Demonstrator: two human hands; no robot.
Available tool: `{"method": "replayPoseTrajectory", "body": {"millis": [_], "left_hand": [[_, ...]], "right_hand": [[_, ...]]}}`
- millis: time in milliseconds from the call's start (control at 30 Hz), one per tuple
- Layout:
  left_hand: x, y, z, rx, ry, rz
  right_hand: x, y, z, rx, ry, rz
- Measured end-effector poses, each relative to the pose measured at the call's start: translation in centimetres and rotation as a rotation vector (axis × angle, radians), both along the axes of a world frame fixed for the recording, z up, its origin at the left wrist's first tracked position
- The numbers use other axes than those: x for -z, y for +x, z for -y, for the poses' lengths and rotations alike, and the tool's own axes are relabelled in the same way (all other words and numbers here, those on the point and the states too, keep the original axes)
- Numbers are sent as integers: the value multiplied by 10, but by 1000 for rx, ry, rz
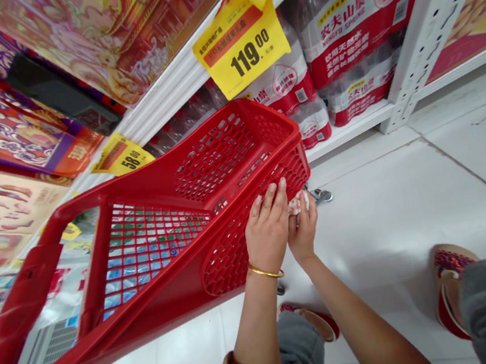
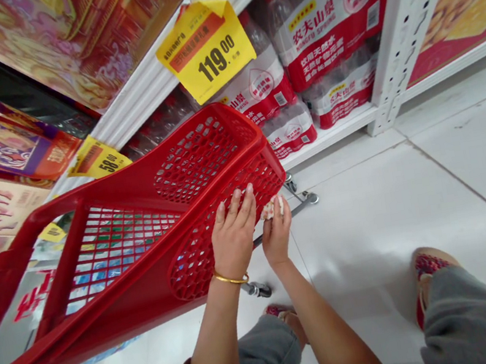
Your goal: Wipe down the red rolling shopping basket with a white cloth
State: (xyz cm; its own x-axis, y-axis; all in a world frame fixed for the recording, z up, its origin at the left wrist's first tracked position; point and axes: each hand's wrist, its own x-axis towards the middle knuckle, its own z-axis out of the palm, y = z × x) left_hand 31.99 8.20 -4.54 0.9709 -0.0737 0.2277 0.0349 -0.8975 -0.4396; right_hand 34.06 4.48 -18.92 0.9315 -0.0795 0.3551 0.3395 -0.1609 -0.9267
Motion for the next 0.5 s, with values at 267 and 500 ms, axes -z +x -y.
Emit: {"method": "replayPoseTrajectory", "body": {"millis": [267,500], "left_hand": [[6,1,2,5,35,-7],[6,0,2,-16,11,-16]], "right_hand": [[-49,15,13,11,51,99],[-51,29,13,-52,29,224]]}}
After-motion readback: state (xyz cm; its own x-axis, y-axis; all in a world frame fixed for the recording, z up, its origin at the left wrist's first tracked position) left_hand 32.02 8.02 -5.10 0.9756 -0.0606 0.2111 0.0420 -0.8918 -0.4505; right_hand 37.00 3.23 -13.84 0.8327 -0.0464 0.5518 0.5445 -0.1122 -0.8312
